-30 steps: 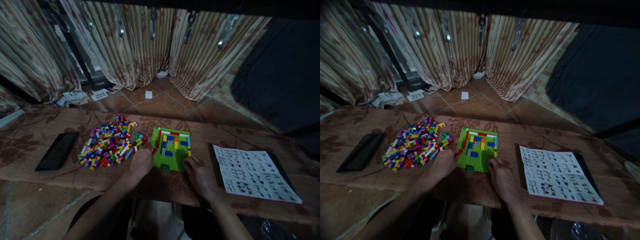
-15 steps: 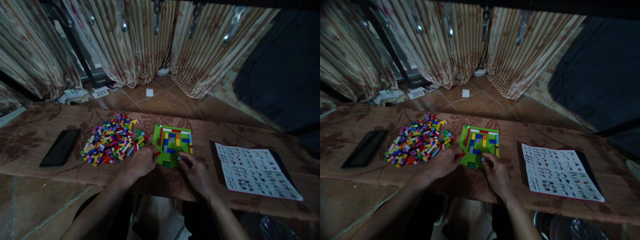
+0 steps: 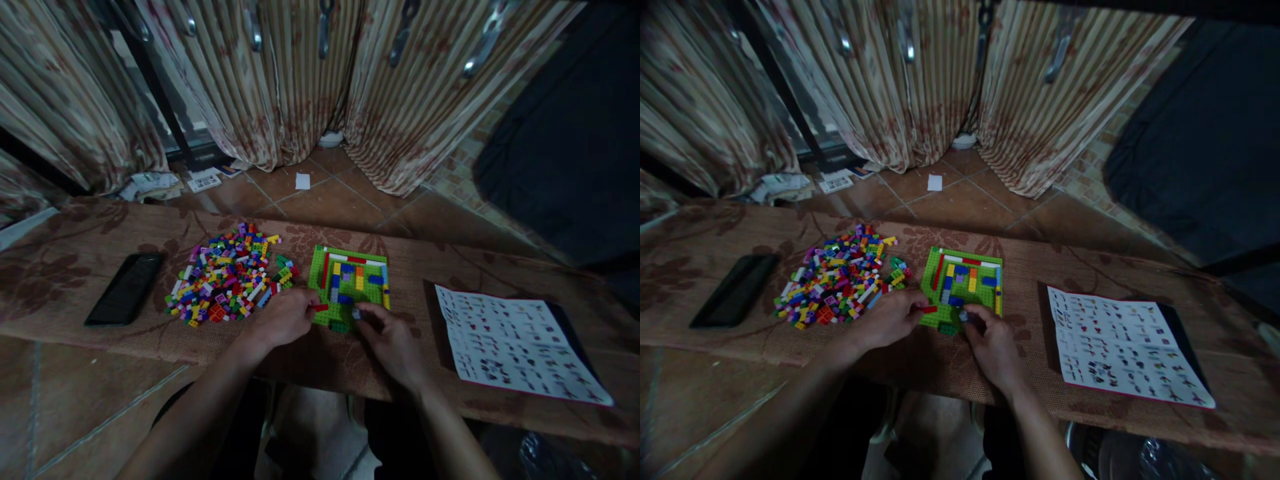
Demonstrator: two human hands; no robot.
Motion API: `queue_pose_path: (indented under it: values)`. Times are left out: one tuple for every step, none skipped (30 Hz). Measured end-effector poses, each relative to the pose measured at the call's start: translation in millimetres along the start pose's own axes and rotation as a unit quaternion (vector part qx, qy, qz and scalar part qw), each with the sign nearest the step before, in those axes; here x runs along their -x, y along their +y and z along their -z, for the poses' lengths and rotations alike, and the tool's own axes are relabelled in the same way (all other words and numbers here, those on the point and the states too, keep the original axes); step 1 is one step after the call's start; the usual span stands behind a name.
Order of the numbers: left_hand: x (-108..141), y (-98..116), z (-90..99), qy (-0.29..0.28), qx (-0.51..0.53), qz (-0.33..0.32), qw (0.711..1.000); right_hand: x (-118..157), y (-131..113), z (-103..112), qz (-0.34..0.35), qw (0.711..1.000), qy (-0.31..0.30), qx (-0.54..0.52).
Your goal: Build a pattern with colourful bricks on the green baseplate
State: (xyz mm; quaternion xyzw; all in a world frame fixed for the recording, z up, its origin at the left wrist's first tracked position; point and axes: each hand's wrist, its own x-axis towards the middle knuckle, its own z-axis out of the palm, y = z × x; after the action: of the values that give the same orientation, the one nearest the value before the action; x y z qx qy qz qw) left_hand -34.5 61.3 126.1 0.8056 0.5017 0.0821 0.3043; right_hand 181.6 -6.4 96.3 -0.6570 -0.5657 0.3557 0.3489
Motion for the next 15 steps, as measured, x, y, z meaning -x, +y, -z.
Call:
queue_pose_path:
  values:
    - [0,-4,3.5,0.007,-0.004,0.002,1.0,-1,-2,-4,0.003,1.0,-0.001,-0.006]
    - [1,-8,8.1,0.017,-0.011,0.007,1.0,-1,-4,-9,0.008,1.0,-0.005,-0.013]
    - [1,-13,13.7,0.033,-0.023,0.018,0.999,-2,-7,-15,0.018,1.0,-0.011,-0.019]
    - [1,-18,20.0,0.054,-0.038,0.032,0.997,-3,-11,-22,0.031,0.999,-0.018,-0.022]
    - [1,-24,26.6,0.083,-0.056,0.055,0.993,-4,-15,-30,0.049,0.998,-0.025,-0.02]
    - [1,-30,33.0,0.113,-0.078,0.088,0.987,-5,-19,-39,0.07,0.997,-0.033,-0.013]
    - [1,-35,39.0,0.139,-0.102,0.12,0.978,-6,-24,-47,0.092,0.995,-0.038,0.0]
    - [1,-39,44.1,0.156,-0.127,0.154,0.967,-7,-29,-55,0.11,0.993,-0.044,0.015]
    - [0,-43,48.0,0.164,-0.149,0.186,0.957,-8,-34,-63,0.126,0.99,-0.051,0.03]
    - [0,-45,50.7,0.166,-0.167,0.209,0.949,-9,-39,-71,0.138,0.988,-0.055,0.043]
    - [-1,-46,51.9,0.166,-0.18,0.225,0.943,-10,-44,-78,0.149,0.986,-0.058,0.052]
    - [-2,-46,51.8,0.169,-0.186,0.231,0.94,-11,-48,-84,0.159,0.984,-0.059,0.058]
    - [-2,-45,50.6,0.177,-0.186,0.226,0.939,-12,-51,-89,0.17,0.982,-0.058,0.061]
    - [-3,-44,48.5,0.189,-0.18,0.218,0.94,-12,-53,-94,0.18,0.98,-0.06,0.065]
    - [-4,-42,45.8,0.2,-0.17,0.206,0.943,-13,-54,-99,0.186,0.978,-0.064,0.069]
